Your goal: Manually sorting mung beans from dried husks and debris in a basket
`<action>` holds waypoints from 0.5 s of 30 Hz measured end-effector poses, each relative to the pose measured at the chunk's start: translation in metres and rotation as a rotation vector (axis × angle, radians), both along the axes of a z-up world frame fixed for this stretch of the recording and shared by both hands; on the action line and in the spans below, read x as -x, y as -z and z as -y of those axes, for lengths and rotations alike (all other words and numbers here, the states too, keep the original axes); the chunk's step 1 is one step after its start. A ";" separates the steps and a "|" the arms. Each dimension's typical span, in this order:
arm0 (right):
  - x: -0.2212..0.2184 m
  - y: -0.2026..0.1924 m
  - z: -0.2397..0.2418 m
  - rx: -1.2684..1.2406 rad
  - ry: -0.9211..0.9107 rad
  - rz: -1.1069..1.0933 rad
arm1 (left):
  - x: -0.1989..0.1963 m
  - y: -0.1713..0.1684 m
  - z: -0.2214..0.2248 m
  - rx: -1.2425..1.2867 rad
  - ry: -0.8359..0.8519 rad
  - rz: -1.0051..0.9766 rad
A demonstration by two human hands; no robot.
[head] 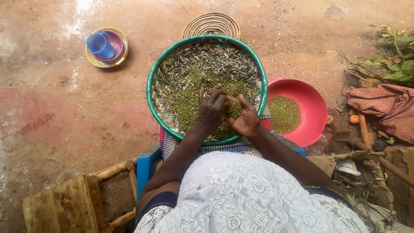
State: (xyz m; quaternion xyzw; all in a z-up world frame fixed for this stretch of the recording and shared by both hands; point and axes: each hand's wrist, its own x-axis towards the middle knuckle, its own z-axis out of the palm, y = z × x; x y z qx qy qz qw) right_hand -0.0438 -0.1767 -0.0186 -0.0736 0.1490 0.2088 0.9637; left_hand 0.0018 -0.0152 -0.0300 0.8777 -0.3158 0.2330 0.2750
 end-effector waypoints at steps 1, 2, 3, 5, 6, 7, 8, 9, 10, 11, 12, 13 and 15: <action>-0.001 0.002 0.002 0.000 0.000 -0.001 | -0.001 -0.005 -0.002 0.000 0.000 -0.001; -0.002 0.004 0.004 0.017 -0.002 0.012 | -0.001 -0.009 -0.003 0.073 0.007 -0.073; -0.003 0.006 0.006 0.034 -0.005 0.024 | -0.001 -0.013 -0.005 0.146 0.013 -0.147; -0.002 0.007 0.005 0.051 -0.010 0.037 | -0.001 -0.011 -0.007 0.151 0.013 -0.162; -0.002 0.007 0.005 0.067 -0.012 0.054 | -0.001 -0.010 -0.008 0.155 0.014 -0.175; -0.002 0.006 0.004 0.067 -0.013 0.054 | -0.002 -0.008 -0.009 0.155 0.013 -0.175; -0.002 0.005 0.004 0.050 -0.009 0.064 | -0.002 -0.007 -0.009 0.149 0.005 -0.172; -0.003 0.004 0.004 0.033 -0.005 0.073 | -0.002 -0.005 -0.008 0.144 -0.004 -0.169; -0.003 0.002 0.003 0.034 -0.007 0.073 | -0.002 -0.006 -0.009 0.145 -0.005 -0.169; -0.002 0.001 0.003 0.011 -0.011 0.090 | -0.002 -0.007 -0.011 0.142 -0.001 -0.165; -0.002 0.000 0.002 -0.013 -0.016 0.108 | -0.002 -0.008 -0.012 0.139 0.002 -0.161; 0.000 0.007 0.005 -0.012 -0.017 0.110 | -0.003 -0.003 -0.010 0.140 0.002 -0.160; 0.004 0.021 0.009 -0.001 -0.001 0.022 | -0.004 0.007 -0.009 0.076 0.033 -0.112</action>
